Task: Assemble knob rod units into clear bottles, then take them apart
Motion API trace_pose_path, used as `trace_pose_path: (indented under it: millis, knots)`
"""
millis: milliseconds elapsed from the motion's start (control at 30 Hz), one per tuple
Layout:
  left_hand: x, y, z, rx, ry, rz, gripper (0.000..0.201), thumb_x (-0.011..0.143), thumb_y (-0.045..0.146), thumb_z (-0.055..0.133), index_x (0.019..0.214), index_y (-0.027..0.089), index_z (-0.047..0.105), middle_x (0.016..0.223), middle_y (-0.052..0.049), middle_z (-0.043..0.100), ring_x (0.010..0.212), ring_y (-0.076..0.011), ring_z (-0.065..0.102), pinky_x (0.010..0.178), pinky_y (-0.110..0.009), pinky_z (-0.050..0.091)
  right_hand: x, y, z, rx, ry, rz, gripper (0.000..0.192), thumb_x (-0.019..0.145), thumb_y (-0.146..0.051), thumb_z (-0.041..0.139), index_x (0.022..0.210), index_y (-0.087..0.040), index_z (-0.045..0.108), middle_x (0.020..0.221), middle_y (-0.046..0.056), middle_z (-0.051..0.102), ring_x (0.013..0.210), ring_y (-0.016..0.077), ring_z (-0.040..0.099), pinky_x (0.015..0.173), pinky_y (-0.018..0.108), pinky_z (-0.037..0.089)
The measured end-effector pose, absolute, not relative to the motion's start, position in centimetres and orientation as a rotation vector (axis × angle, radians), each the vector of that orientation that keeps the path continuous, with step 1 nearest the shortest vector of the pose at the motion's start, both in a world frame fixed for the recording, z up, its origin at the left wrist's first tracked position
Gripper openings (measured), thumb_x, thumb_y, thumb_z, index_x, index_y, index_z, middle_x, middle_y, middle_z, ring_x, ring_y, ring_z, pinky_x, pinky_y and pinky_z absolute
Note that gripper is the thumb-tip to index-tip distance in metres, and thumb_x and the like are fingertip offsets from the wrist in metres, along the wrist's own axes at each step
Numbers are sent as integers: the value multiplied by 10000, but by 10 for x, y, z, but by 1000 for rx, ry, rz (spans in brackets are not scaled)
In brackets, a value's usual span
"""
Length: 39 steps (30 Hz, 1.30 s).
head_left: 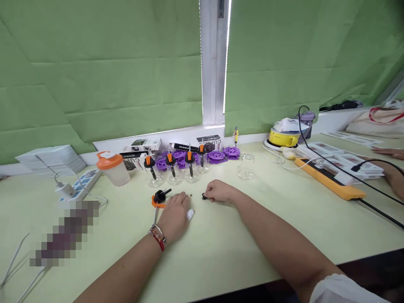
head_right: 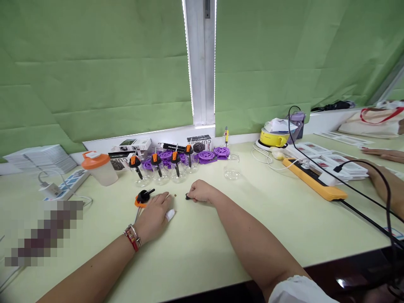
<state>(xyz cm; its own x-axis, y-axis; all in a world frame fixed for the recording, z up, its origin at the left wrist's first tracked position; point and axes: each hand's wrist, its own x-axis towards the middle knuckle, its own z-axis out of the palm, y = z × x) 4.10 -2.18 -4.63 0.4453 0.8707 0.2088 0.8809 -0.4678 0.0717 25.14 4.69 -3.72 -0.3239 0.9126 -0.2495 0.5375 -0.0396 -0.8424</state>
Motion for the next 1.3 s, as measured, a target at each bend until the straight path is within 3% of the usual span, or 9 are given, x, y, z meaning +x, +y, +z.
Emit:
trace_pose_path:
  millis: [133,467,1067,1200,1300]
  knots:
    - [30,-24,-41,-2541,-1706,-257,439,852,313,435,1199,62,534,1296,-221,491,1199,-345,438,1014,-468,310,253,48,-39,-1518,-1852,1331,118,709,-233,640,636,-160,584,510,-7,583,399,66,366,397,204,276]
    - [39,-14,-43,-2582,-1576,-160,408,918,353,337,1185,108,524,1297,-186,509,1139,-300,504,983,-472,328,255,54,-45,-1502,-1810,1432,144,717,-260,655,674,-164,557,499,-22,582,353,47,333,361,192,225]
    - [34,-17,-49,-2623,-1539,-158,476,918,368,350,1283,84,463,1375,-197,461,1280,-313,396,1058,-546,243,254,55,-46,-1516,-1818,1410,140,708,-265,654,666,-161,569,506,-17,584,351,43,324,364,198,216]
    - [41,-22,-47,-2600,-1462,-295,414,897,323,408,1233,101,502,1348,-200,476,1247,-323,419,1036,-546,281,254,55,-46,-1523,-1825,1399,139,707,-267,650,668,-161,570,509,-17,577,356,45,332,363,196,220]
    - [54,-25,-45,-2679,-1384,-374,330,852,179,437,1158,126,550,1277,-170,523,1154,-292,493,975,-472,386,254,54,-45,-1529,-1836,1390,141,713,-276,643,669,-162,572,515,-16,577,361,50,344,365,199,232]
